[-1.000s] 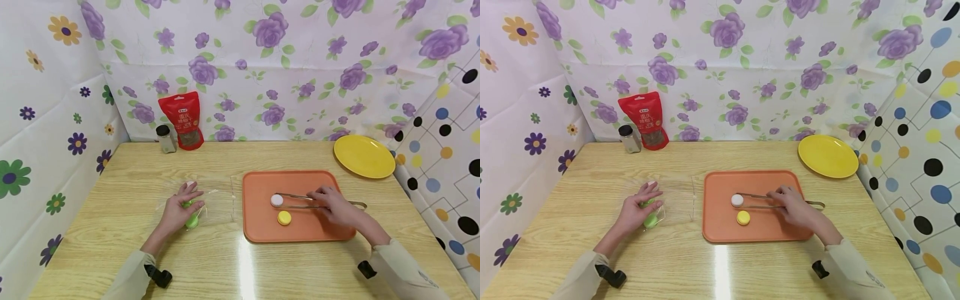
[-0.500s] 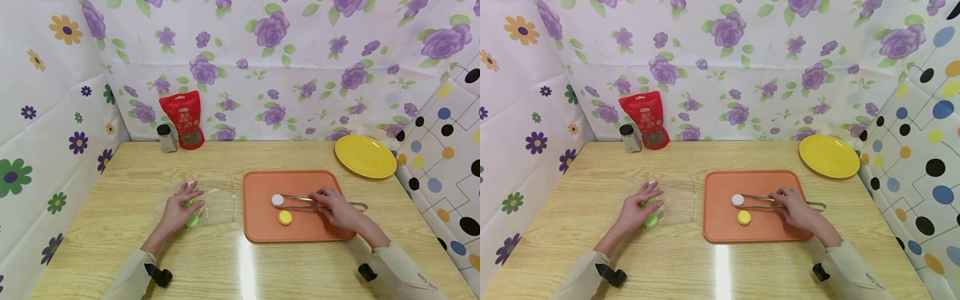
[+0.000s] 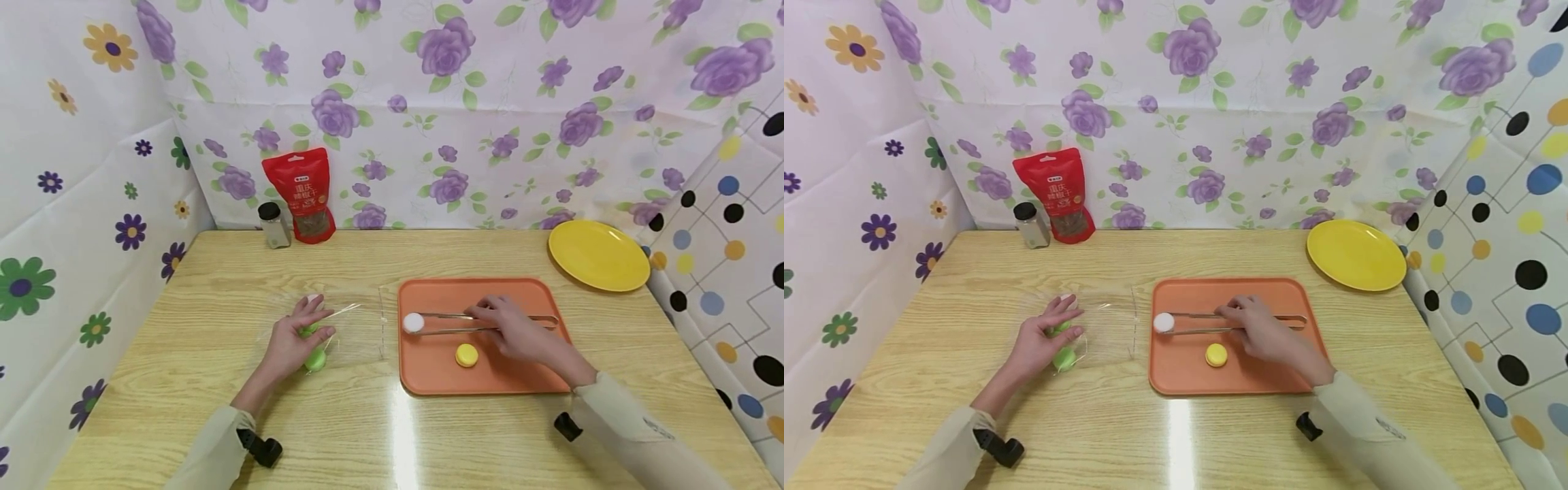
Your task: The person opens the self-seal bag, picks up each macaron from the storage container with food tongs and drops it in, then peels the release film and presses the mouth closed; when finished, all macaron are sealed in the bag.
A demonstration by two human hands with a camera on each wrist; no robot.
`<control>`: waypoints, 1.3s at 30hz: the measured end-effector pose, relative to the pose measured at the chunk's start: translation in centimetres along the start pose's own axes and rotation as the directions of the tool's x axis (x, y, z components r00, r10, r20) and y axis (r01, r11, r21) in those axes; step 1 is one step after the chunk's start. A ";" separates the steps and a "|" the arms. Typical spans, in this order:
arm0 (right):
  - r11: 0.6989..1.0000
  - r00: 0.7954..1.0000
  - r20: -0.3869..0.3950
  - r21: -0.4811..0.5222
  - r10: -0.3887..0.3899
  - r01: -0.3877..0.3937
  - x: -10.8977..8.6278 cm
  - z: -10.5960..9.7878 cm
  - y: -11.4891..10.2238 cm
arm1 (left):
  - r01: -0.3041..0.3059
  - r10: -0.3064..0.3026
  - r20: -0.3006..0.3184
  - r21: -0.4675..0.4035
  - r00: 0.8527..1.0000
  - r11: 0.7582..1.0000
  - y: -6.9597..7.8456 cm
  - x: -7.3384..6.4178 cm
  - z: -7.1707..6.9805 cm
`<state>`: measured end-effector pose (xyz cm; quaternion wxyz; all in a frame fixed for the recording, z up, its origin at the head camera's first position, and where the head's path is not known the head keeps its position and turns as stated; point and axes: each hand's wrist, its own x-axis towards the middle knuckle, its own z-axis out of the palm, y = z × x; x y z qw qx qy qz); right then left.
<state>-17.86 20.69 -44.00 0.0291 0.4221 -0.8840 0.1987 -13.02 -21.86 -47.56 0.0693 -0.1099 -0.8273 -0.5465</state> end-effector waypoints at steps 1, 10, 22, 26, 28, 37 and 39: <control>1.000 1.000 0.020 0.015 0.000 0.000 0.6 0.1 -0.4 | 0.000 0.000 0.000 0.001 1.000 1.000 0.0 0.0 0.0; 0.997 0.994 0.084 0.040 -0.071 0.068 6.0 2.0 -3.6 | -0.004 0.004 -0.010 -0.007 1.000 1.000 0.1 -0.1 0.1; 0.989 0.985 0.100 0.040 -0.143 0.139 10.8 4.5 -6.3 | -0.003 0.003 -0.011 0.008 1.000 1.000 0.1 0.0 0.0; 0.989 0.983 0.113 0.031 -0.144 0.141 11.5 5.1 -7.0 | 0.000 0.000 -0.016 0.005 1.000 1.000 0.1 0.0 0.1; 0.989 0.982 0.120 0.029 -0.145 0.143 11.7 5.3 -7.2 | -0.001 0.001 -0.015 0.001 1.000 1.000 0.2 0.0 0.1; 0.991 0.977 0.161 0.025 -0.137 0.135 12.1 5.9 -7.6 | -0.003 0.003 -0.019 0.006 1.000 1.000 0.3 0.1 0.2; 0.992 0.977 0.169 0.022 -0.128 0.126 12.1 6.0 -7.6 | -0.006 0.006 -0.023 0.014 1.000 1.000 0.2 0.0 0.2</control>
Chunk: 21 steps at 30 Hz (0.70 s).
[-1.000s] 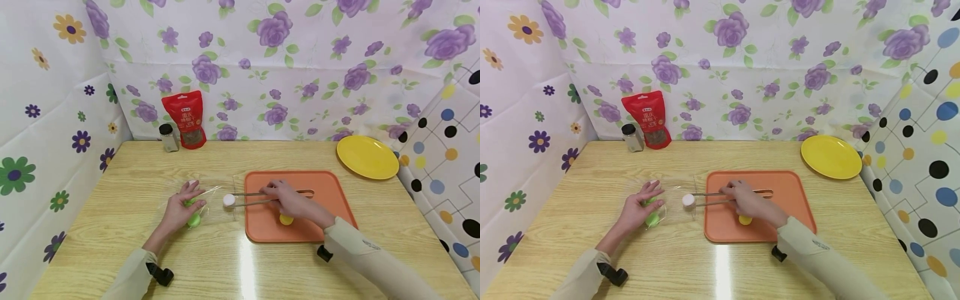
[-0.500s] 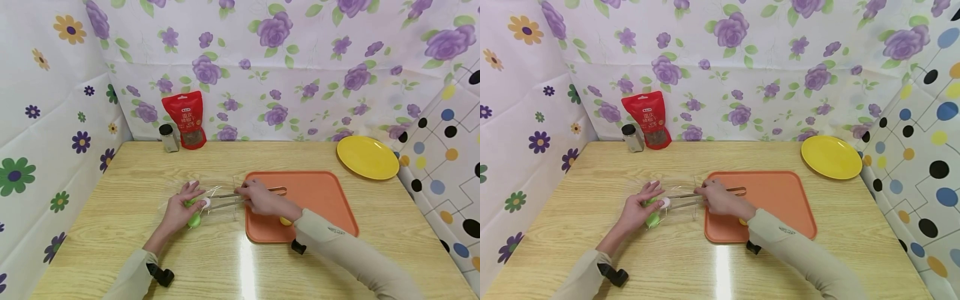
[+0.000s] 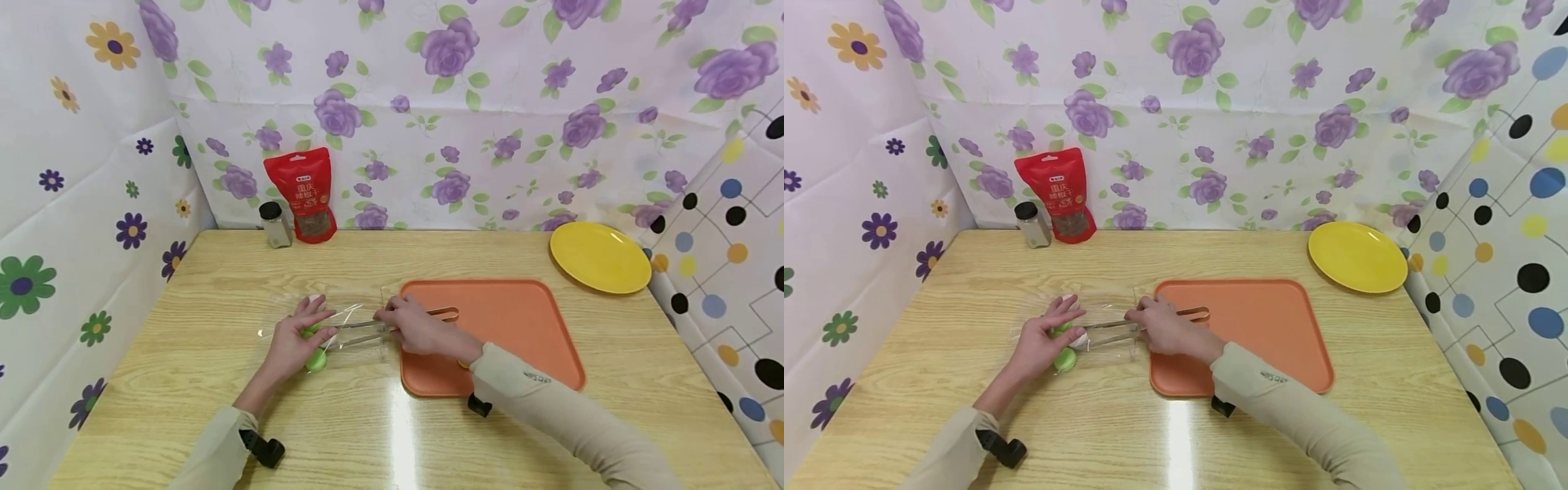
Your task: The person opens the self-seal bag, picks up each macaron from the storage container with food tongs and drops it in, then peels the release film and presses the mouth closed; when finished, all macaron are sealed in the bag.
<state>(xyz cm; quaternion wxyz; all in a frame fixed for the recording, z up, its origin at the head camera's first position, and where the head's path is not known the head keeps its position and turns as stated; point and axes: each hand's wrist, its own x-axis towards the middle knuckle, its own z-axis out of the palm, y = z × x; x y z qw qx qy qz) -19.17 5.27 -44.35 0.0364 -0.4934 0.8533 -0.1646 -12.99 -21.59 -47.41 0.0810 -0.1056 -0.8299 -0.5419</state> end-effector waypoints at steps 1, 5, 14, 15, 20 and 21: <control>1.000 1.000 0.005 0.002 0.003 -0.003 0.0 0.0 0.0 | 0.001 -0.001 -0.001 0.002 1.000 1.000 0.0 0.0 0.0; 0.998 0.998 0.033 0.034 0.045 -0.046 -0.5 -0.5 0.1 | 0.012 -0.012 0.004 0.010 1.000 1.000 0.0 -0.1 0.1; 0.997 0.997 -0.047 0.050 0.063 -0.061 -5.3 -2.7 1.6 | 0.012 -0.012 0.005 -0.004 1.000 1.000 -0.3 -0.1 0.0; 0.995 0.995 -0.053 0.057 0.086 -0.083 -6.3 -2.9 2.0 | 0.012 -0.011 0.006 -0.005 1.000 1.000 -0.3 -0.1 0.0; 0.978 0.979 -0.095 0.117 0.182 -0.170 -11.3 -3.8 3.6 | 0.009 -0.009 0.009 -0.009 1.000 1.000 -0.3 -0.2 0.0; 0.976 0.976 -0.102 0.120 0.194 -0.182 -12.3 -3.9 3.8 | 0.008 -0.008 0.009 -0.011 1.000 1.000 -0.3 -0.2 0.0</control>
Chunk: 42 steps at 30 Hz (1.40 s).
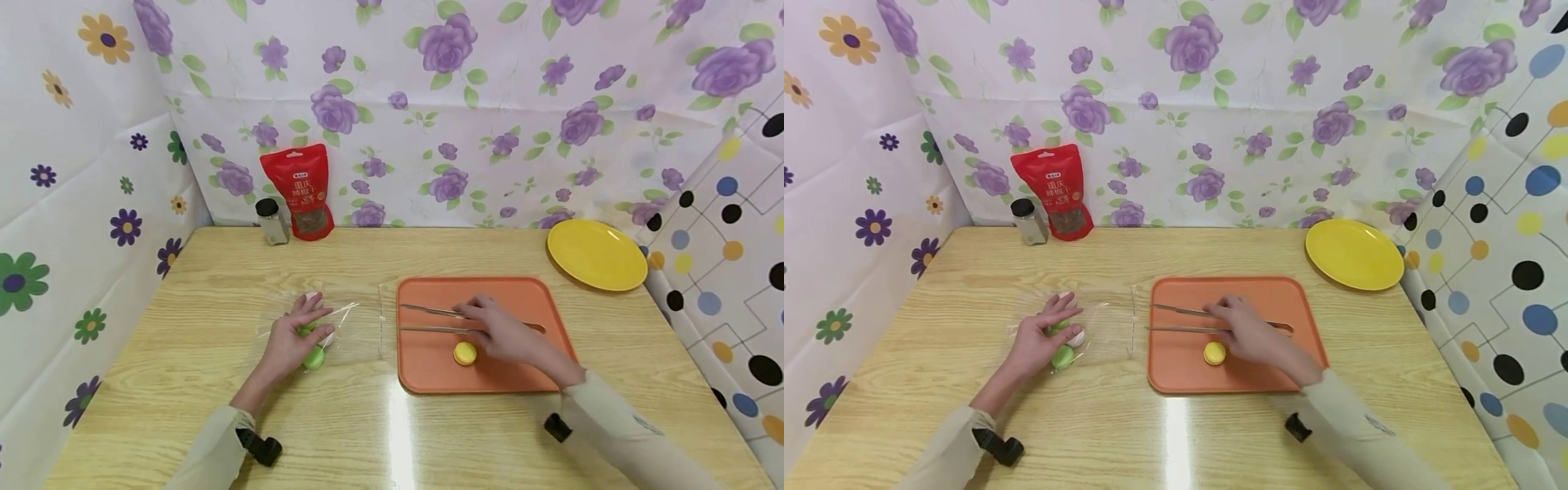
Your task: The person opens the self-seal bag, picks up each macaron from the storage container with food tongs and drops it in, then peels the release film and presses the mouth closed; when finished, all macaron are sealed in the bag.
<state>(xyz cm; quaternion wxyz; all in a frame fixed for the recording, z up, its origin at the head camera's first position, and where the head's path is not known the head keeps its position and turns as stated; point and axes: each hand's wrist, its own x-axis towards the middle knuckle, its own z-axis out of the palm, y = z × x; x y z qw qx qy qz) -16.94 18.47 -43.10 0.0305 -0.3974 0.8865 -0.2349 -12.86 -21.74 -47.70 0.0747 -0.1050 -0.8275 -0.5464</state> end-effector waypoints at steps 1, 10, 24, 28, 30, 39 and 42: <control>1.000 1.000 -0.009 -0.001 0.006 -0.006 -0.8 -0.2 0.4 | -0.002 0.002 -0.002 -0.002 1.000 1.000 0.1 0.0 0.0; 1.000 0.996 -0.082 -0.007 0.024 -0.024 -6.6 -1.5 2.4 | 0.005 -0.005 -0.005 0.000 1.000 1.000 0.1 0.0 -0.2; 0.999 0.993 -0.113 -0.044 -0.027 0.023 -11.1 -1.9 3.2 | 0.022 -0.022 0.003 -0.004 1.000 1.000 0.1 -0.1 -0.2; 0.998 0.992 -0.122 -0.055 -0.021 0.015 -11.6 -1.4 3.5 | 0.024 -0.024 0.000 0.000 1.000 1.000 -0.1 -0.1 -0.1; 0.998 0.992 -0.125 -0.061 -0.018 0.011 -11.6 -1.2 3.6 | 0.024 -0.024 -0.002 0.008 1.000 1.000 -0.2 -0.1 -0.1; 0.995 0.990 -0.141 -0.097 -0.030 0.016 -11.7 -0.4 3.7 | 0.012 -0.012 0.001 0.023 1.000 1.000 -0.4 0.0 0.1; 0.994 0.987 -0.152 -0.109 -0.044 0.028 -11.8 -0.3 3.8 | 0.011 -0.011 0.001 0.025 1.000 1.000 -0.4 0.0 0.1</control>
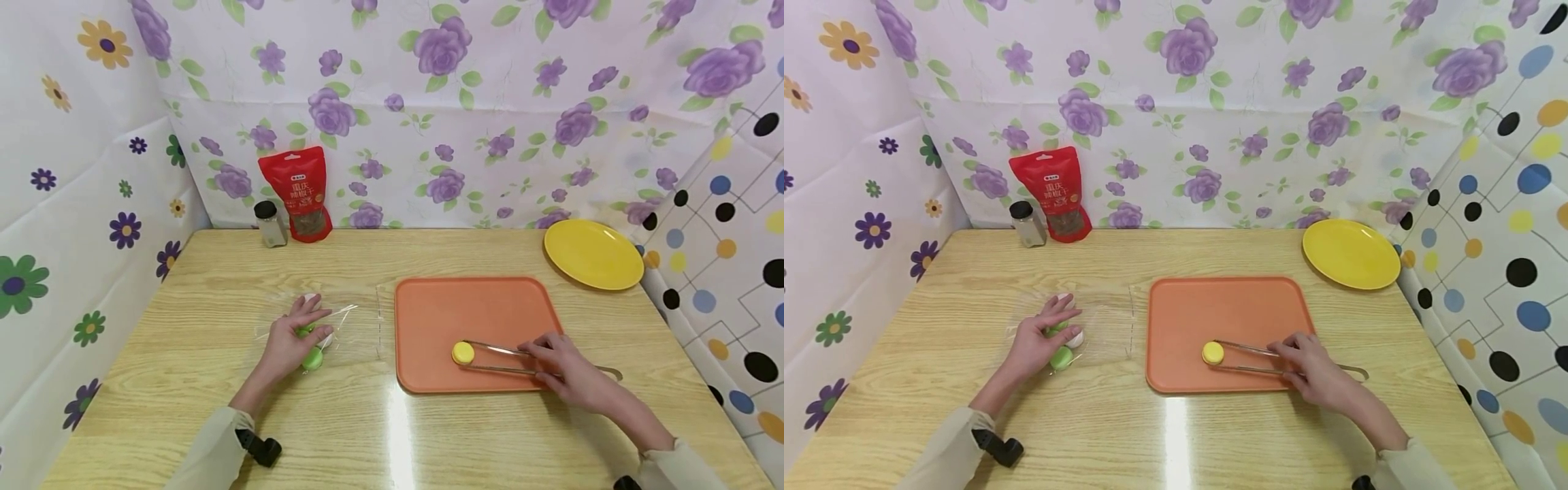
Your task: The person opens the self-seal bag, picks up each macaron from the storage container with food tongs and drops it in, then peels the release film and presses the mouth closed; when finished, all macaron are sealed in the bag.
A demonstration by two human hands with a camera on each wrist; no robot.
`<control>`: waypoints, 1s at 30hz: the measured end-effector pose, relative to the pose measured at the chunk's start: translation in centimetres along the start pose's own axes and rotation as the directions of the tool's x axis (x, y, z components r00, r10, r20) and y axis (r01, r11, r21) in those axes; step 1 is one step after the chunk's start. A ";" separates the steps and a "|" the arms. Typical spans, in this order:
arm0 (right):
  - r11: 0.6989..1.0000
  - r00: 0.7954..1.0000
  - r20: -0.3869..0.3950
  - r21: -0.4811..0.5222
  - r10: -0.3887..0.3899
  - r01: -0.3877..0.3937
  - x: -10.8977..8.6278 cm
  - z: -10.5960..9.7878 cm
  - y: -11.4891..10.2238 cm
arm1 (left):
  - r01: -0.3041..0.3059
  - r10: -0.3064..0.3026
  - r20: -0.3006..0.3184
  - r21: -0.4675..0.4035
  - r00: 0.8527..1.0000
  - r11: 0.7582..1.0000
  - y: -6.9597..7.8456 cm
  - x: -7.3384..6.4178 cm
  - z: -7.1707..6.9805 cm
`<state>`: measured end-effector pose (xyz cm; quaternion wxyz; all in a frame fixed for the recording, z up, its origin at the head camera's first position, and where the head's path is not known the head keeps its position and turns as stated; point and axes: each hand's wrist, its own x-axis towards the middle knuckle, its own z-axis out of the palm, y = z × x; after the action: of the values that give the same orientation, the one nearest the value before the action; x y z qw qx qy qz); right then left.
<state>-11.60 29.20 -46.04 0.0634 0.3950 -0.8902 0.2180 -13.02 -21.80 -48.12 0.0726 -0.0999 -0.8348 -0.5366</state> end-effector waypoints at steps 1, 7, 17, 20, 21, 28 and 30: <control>1.000 1.000 -0.003 -0.001 -0.003 0.003 0.0 0.0 0.0 | -0.001 0.001 0.000 0.000 1.000 1.000 0.0 0.0 0.0; 1.000 1.000 -0.024 0.001 -0.003 0.003 -0.2 0.2 0.0 | -0.005 0.005 0.000 -0.002 1.000 1.000 0.1 0.0 0.0; 0.999 0.996 -0.085 -0.053 -0.015 0.010 -0.4 0.8 -0.1 | -0.003 0.003 0.001 0.001 1.000 1.000 0.0 0.0 0.0; 0.997 0.996 -0.090 -0.070 -0.027 0.021 -0.4 0.9 -0.1 | -0.003 0.003 0.002 0.001 1.000 1.000 0.0 0.0 0.0; 0.997 0.995 -0.090 -0.075 -0.032 0.025 -0.4 0.9 -0.1 | -0.003 0.003 0.001 0.000 1.000 1.000 0.1 0.1 0.0; 0.995 0.994 -0.090 -0.084 -0.054 0.047 0.2 0.8 -0.4 | -0.003 0.003 -0.001 0.005 1.000 1.000 0.2 0.0 0.0; 0.995 0.996 -0.079 -0.085 -0.051 0.044 0.6 0.8 -0.5 | -0.001 0.001 0.000 0.008 1.000 1.000 0.2 0.0 0.0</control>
<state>-11.61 28.14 -46.37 0.1211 0.4038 -0.8855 0.1953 -13.00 -21.73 -47.94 0.0734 -0.1000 -0.8367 -0.5334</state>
